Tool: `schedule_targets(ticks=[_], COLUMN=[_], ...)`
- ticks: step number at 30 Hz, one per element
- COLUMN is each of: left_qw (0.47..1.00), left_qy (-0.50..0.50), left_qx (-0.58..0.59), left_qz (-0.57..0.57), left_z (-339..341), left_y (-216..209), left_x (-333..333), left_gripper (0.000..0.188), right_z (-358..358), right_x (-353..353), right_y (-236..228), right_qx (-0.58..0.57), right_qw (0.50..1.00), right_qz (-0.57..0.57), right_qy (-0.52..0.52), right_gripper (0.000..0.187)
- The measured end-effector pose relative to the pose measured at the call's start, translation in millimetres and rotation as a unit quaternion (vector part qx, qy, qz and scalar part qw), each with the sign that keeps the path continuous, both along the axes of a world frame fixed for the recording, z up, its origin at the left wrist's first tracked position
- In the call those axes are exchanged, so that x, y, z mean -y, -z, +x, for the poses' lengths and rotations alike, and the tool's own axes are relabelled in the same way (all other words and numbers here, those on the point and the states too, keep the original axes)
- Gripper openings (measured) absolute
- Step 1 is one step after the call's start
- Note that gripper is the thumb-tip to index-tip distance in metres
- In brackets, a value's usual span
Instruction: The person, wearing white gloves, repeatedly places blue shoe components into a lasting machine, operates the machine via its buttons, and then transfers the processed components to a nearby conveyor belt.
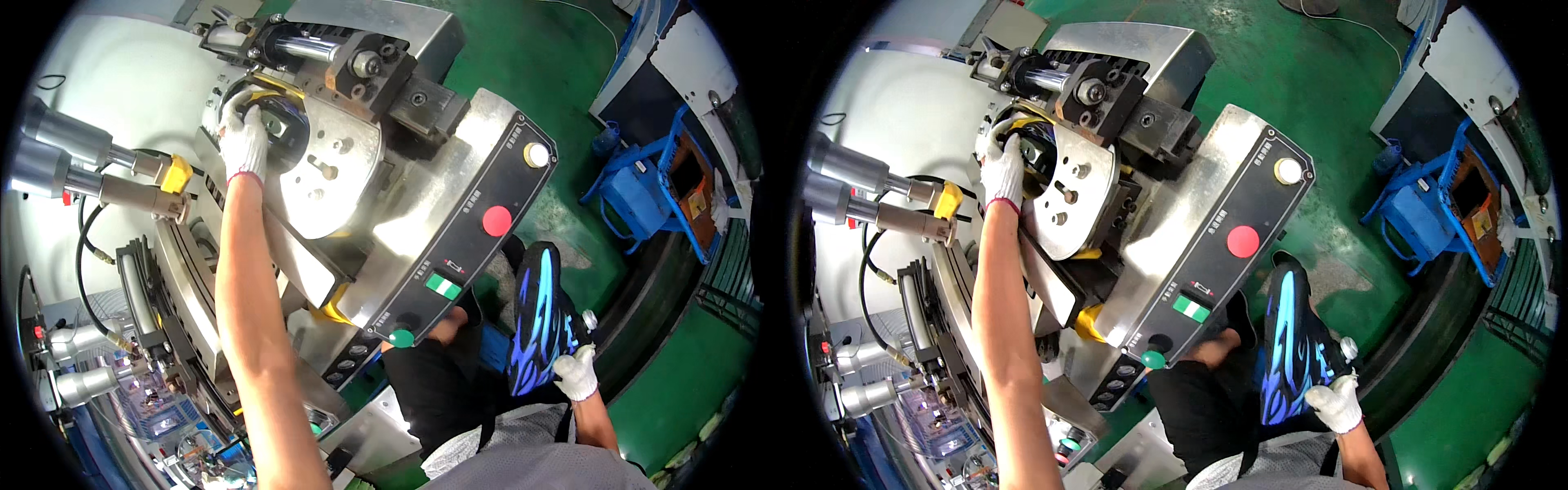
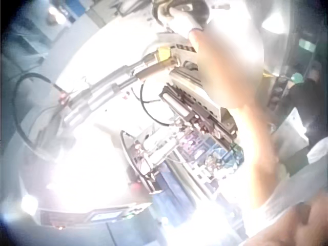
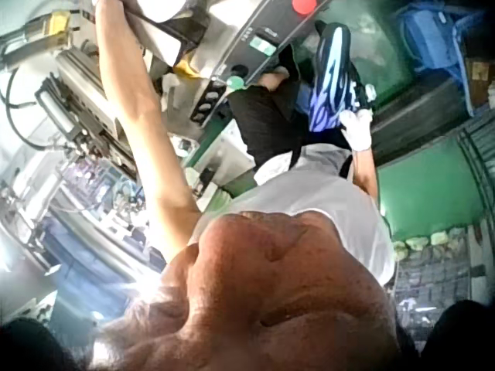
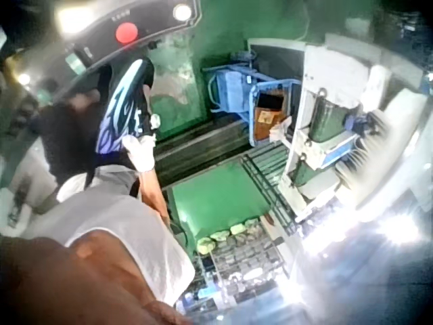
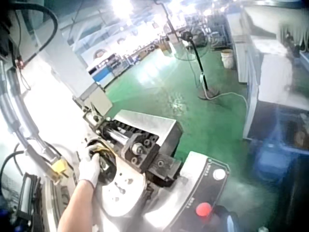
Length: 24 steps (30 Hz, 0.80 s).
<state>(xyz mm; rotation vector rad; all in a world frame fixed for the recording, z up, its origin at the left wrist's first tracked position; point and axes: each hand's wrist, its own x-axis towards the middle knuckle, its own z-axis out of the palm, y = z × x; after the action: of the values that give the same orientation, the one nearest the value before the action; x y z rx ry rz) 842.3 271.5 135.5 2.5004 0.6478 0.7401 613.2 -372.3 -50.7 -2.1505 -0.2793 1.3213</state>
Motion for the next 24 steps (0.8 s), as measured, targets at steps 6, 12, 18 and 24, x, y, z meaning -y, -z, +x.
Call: schedule_targets(ticks=[6, 12, 18, 24], left_qw=[0.978, 0.928, 0.927, 0.919], left_qy=[-0.012, 0.035, 0.169, 0.154], left_qx=[0.209, 0.369, 0.158, -0.015], left_qz=[0.003, -0.038, -0.295, -0.362], left_z=[-26.1, -146.9, -355.0, -496.1], left_y=[-34.3, -109.7, -56.2, 36.4], left_x=[46.3, 145.1, 235.9, 289.0], left_gripper=[0.025, 0.027, 0.042, 0.033], right_z=[3.1, 10.2, 83.6, 222.3], right_x=[-58.2, -81.3, -156.2, -340.5], right_y=[-58.2, -106.1, -156.5, -245.4], right_qx=[-0.048, -0.05, 0.159, 0.412], right_qw=[0.832, 0.812, 0.832, 0.835], right_qz=[0.293, 0.356, 0.431, 0.359], right_qy=[0.468, 0.461, 0.312, 0.072], right_gripper=[0.048, 0.076, 0.053, 0.06])
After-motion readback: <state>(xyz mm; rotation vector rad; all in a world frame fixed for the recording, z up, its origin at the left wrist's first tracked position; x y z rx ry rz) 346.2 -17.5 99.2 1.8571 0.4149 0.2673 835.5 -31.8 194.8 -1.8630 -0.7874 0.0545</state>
